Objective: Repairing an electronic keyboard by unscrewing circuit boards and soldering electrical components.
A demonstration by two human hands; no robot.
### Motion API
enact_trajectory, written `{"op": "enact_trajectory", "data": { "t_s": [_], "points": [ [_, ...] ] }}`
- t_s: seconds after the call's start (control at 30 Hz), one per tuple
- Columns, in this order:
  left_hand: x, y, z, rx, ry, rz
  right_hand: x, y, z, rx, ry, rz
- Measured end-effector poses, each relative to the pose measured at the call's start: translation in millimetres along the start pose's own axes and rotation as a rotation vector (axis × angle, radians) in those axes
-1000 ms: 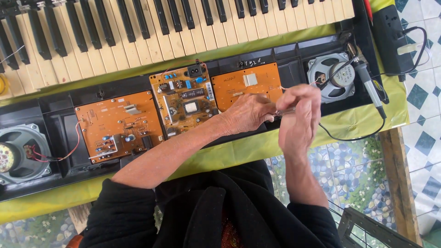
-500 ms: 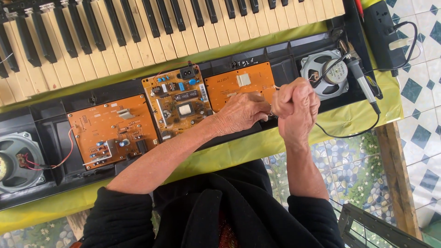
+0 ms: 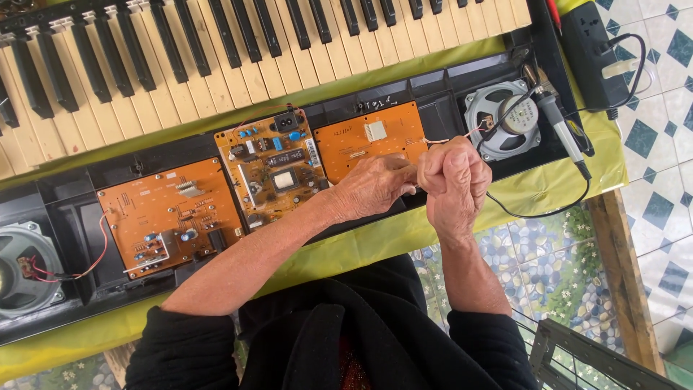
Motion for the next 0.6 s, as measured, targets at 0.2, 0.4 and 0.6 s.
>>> {"op": "enact_trajectory", "data": {
  "t_s": [0.2,0.4,0.6],
  "points": [
    [2,-1,1,0.029,-0.002,-0.025,6,-2,1,0.006,0.001,0.024],
    [5,0,3,0.077,0.023,-0.047,15,-10,3,0.006,0.035,0.073],
    [-3,8,0,0.084,0.008,-0.031,6,-11,5,-0.018,0.076,0.131]
  ]
}}
Point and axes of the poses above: each hand's wrist, its own z-axis away from the middle knuckle, its own x-axis out of the palm, y = z × x, the point moved 5 cm from there along -z, towards the middle knuckle, and after that the axes turned 5 degrees about x, right-handed, at the moved point
